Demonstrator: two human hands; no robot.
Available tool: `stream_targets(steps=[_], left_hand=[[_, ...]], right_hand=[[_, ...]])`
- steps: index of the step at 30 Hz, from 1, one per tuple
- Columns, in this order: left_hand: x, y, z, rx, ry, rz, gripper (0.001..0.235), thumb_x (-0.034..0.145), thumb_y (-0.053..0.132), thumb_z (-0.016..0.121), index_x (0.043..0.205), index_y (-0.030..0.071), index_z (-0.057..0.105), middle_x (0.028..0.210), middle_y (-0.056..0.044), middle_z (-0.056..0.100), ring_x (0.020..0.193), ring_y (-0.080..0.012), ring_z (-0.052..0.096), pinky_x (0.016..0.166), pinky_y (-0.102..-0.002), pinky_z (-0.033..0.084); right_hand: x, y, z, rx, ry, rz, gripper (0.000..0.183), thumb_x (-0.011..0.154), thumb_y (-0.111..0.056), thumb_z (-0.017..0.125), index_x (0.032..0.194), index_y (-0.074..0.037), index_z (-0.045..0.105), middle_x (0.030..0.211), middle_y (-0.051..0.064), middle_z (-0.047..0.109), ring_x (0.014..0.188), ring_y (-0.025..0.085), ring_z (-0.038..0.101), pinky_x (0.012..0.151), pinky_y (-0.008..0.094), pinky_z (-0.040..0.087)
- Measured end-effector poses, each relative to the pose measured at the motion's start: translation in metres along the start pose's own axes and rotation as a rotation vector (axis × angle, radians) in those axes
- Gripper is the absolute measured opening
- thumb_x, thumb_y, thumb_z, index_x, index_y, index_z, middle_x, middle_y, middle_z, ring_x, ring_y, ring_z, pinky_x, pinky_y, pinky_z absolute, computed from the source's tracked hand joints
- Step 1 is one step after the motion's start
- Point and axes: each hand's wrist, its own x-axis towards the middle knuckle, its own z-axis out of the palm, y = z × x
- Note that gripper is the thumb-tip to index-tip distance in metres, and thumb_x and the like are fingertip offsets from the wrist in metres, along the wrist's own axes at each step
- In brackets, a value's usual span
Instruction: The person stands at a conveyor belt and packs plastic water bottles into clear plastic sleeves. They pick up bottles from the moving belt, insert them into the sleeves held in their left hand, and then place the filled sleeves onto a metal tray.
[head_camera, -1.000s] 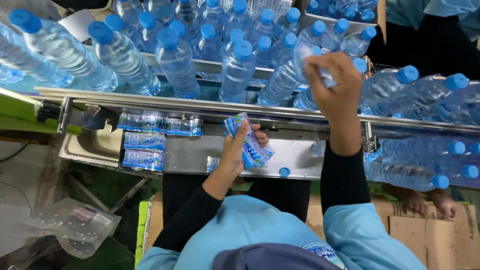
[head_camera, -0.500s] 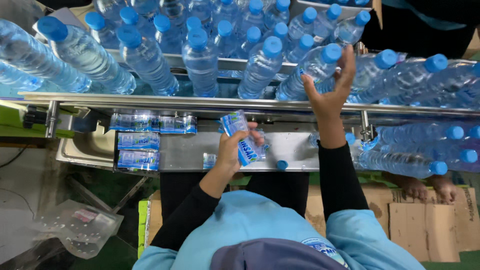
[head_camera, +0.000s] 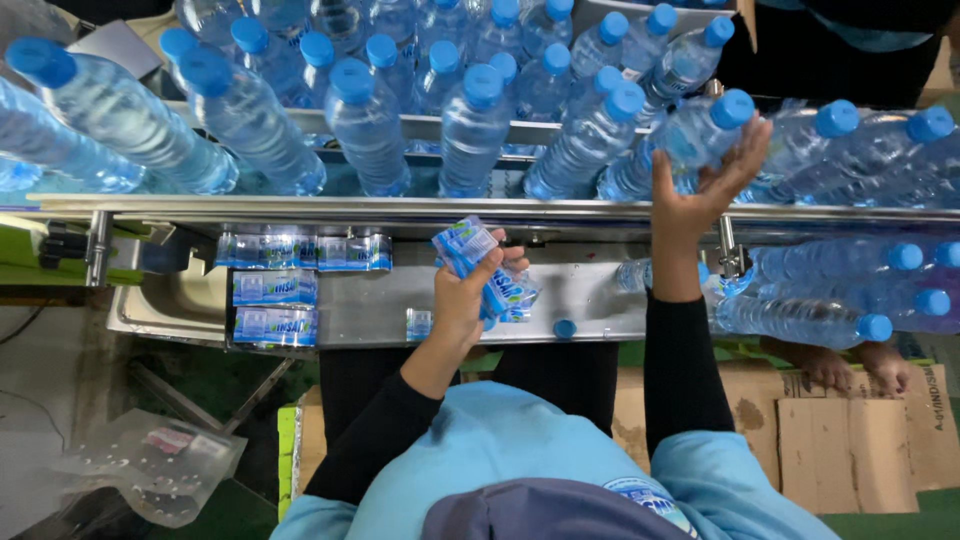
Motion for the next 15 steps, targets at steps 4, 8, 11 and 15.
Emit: stream_targets(steps=[4,8,11,15], left_hand=[[0.001,-0.004,0.002,0.019,0.016,-0.01,0.05,0.083,0.022,0.08,0.117,-0.013,0.07,0.1,-0.023,0.078,0.087,-0.029,0.078,0.091,-0.046,0.063],[0.008,-0.022,0.002,-0.007,0.058,0.026,0.023,0.08,0.009,0.084,0.092,-0.008,0.073,0.081,-0.027,0.074,0.075,-0.0359,0.078,0.072,-0.048,0.066],[0.022,-0.042,-0.009,0.007,0.025,0.15,0.012,0.082,0.001,0.083,0.085,-0.006,0.073,0.07,-0.025,0.072,0.068,-0.0347,0.077,0.061,-0.046,0.064],[0.056,-0.12,-0.091,0.067,0.217,0.127,0.03,0.077,0.026,0.095,0.09,0.008,0.075,0.074,-0.009,0.073,0.067,-0.0168,0.072,0.059,-0.037,0.063]], right_hand=[[-0.006,-0.002,-0.012,0.08,0.015,-0.003,0.102,0.107,-0.008,0.087,0.168,-0.031,0.008,0.175,0.006,0.022,0.164,0.034,0.033,0.136,0.052,0.042],[-0.013,-0.031,-0.007,-0.31,0.122,-0.281,0.07,0.106,-0.045,0.07,0.152,-0.007,0.036,0.154,0.017,0.041,0.145,0.038,0.043,0.125,0.049,0.034],[-0.039,-0.097,0.019,-0.167,-0.181,-0.249,0.06,0.087,-0.043,0.08,0.124,0.002,0.068,0.132,0.021,0.062,0.125,0.04,0.059,0.11,0.05,0.042],[-0.06,-0.096,0.04,0.485,-0.466,0.467,0.014,0.078,-0.003,0.089,0.086,0.001,0.078,0.096,0.016,0.075,0.096,0.025,0.07,0.093,0.035,0.053]])
